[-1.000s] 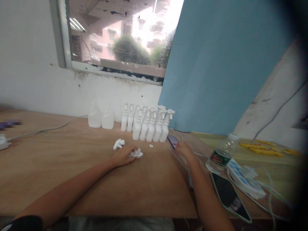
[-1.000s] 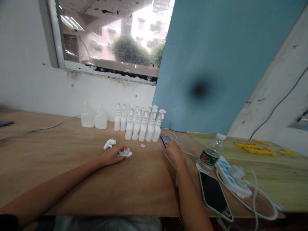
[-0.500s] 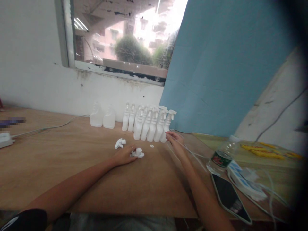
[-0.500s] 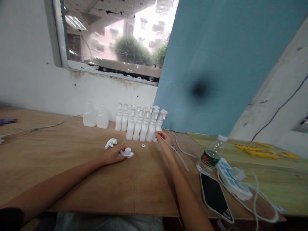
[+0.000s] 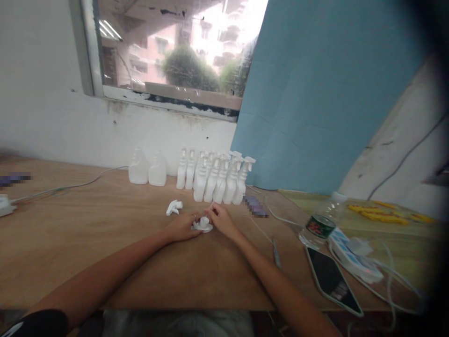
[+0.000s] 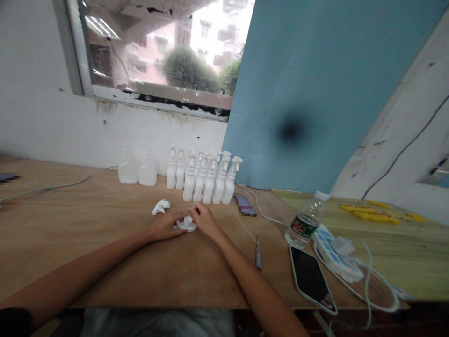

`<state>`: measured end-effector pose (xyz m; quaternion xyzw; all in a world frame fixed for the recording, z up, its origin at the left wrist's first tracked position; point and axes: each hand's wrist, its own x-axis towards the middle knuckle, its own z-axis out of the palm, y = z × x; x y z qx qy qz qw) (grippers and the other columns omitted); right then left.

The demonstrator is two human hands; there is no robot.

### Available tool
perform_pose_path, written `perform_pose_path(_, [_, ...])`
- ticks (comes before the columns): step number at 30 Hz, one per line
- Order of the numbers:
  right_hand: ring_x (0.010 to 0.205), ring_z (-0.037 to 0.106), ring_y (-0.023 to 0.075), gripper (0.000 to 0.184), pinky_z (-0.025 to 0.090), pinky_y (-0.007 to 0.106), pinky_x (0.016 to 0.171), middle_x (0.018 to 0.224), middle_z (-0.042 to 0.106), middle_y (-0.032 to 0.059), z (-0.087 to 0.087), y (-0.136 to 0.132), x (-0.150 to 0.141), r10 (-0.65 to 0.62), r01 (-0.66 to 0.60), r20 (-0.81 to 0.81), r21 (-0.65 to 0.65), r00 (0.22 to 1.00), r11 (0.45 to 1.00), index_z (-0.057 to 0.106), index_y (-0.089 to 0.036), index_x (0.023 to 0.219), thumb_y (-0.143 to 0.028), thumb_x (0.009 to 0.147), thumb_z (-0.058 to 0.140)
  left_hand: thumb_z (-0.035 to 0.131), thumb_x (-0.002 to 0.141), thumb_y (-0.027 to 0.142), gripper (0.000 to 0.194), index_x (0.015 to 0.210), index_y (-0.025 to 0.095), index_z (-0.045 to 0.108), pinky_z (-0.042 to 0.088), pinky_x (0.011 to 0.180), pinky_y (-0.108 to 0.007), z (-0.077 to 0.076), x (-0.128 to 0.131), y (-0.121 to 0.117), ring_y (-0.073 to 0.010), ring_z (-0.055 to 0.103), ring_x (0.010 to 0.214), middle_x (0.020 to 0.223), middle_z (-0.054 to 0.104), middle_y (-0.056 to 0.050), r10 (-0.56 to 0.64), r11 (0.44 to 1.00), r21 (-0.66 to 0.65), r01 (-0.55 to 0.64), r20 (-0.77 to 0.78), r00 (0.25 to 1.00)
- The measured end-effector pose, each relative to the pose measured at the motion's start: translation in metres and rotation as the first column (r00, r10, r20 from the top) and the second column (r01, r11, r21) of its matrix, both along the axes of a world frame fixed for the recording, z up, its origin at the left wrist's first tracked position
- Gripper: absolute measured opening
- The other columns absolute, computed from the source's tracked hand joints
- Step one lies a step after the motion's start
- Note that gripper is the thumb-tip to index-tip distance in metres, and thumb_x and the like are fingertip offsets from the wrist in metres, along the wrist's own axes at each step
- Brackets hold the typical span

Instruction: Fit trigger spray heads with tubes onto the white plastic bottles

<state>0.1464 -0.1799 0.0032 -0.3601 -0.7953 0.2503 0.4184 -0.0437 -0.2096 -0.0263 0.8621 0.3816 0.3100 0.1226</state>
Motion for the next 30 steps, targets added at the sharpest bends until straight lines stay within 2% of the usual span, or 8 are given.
perform_pose_path(8, [0.056,0.044,0.0123,0.024,0.032,0.023,0.052,0.057,0.049,-0.0033,-0.012,0.001,-0.002,-0.018,0.011,0.078,0.091,0.997,0.996,0.048,-0.019,0.065,-0.033,0.085,0.053,0.062,0.076,0.032,0.039,0.113,0.020,0.056,0.045,0.074,-0.029,-0.001,-0.001,0.000,-0.0205,0.057,0.084,0.096,0.062,-0.005,-0.002,1.000,0.030,0.003,-0.019,1.000])
perform_pose_path(12, [0.055,0.043,0.0116,0.024,0.031,0.023,0.053,0.059,0.050,-0.0033,-0.018,0.002,-0.004,-0.033,0.017,0.125,0.120,0.992,0.993,0.048,-0.019,0.065,-0.030,0.085,0.054,0.061,0.077,0.032,0.034,0.108,0.019,0.058,0.045,0.075,-0.029,-0.002,0.000,0.000,-0.0202,0.057,0.084,0.094,0.062,-0.006,0.009,1.000,0.026,-0.009,-0.018,1.000])
perform_pose_path(19, [0.059,0.046,0.0123,0.022,0.033,0.023,0.056,0.061,0.051,-0.0030,-0.004,-0.003,0.001,0.011,-0.052,0.235,0.165,0.972,0.985,0.054,-0.018,0.069,-0.031,0.086,0.056,0.065,0.075,0.036,0.026,0.096,0.020,0.059,0.046,0.075,-0.031,-0.010,0.001,0.002,-0.0201,0.058,0.083,0.093,0.063,-0.006,0.072,0.997,-0.014,-0.072,0.012,0.997])
perform_pose_path(21, [0.063,0.049,0.0136,0.014,0.038,0.024,0.060,0.070,0.056,-0.0006,0.003,-0.010,0.010,0.021,-0.064,0.207,0.204,0.978,0.977,0.060,-0.018,0.085,-0.031,0.088,0.055,0.065,0.076,0.039,0.029,0.096,0.019,0.059,0.047,0.074,-0.031,-0.010,0.001,0.003,-0.0197,0.058,0.082,0.091,0.064,-0.005,0.099,0.995,-0.035,-0.097,0.059,0.993])
perform_pose_path(22, [0.067,0.052,0.0145,0.016,0.042,0.025,0.063,0.080,0.059,0.0018,0.007,-0.013,0.015,0.040,-0.084,0.190,0.233,0.981,0.969,0.060,-0.018,0.099,-0.028,0.088,0.053,0.065,0.076,0.040,0.032,0.099,0.019,0.058,0.047,0.073,-0.031,-0.009,0.001,0.003,-0.0194,0.059,0.081,0.090,0.064,-0.005,0.116,0.992,-0.058,-0.111,0.098,0.988])
perform_pose_path(25, [0.091,0.056,0.0192,0.052,0.047,0.033,0.082,0.119,0.053,0.0106,0.015,-0.022,0.026,0.104,-0.186,0.236,0.357,0.966,0.916,0.045,-0.022,0.133,-0.014,0.082,0.052,0.066,0.077,0.044,0.050,0.117,0.019,0.051,0.048,0.070,-0.029,0.002,0.002,0.000,-0.0173,0.061,0.079,0.093,0.064,-0.004,0.169,0.975,-0.186,-0.122,0.264,0.949])
perform_pose_path(28, [0.113,0.050,0.0247,0.063,0.042,0.042,0.096,0.139,0.040,0.0110,0.016,-0.022,0.027,0.096,-0.294,0.399,0.472,0.912,0.831,0.045,-0.028,0.136,-0.006,0.077,0.051,0.068,0.076,0.046,0.067,0.130,0.021,0.037,0.050,0.072,-0.028,0.016,0.004,-0.006,-0.0163,0.063,0.083,0.099,0.066,-0.004,0.133,0.953,-0.304,-0.005,0.403,0.905])
perform_pose_path(30, [0.118,0.048,0.0256,0.062,0.042,0.044,0.097,0.139,0.043,0.0103,0.012,-0.018,0.025,0.075,-0.339,0.461,0.524,0.884,0.781,0.049,-0.029,0.134,-0.004,0.077,0.048,0.071,0.073,0.045,0.072,0.131,0.023,0.036,0.050,0.073,-0.028,0.023,0.003,-0.008,-0.0164,0.063,0.086,0.102,0.067,-0.004,0.055,0.938,-0.332,0.095,0.415,0.908])
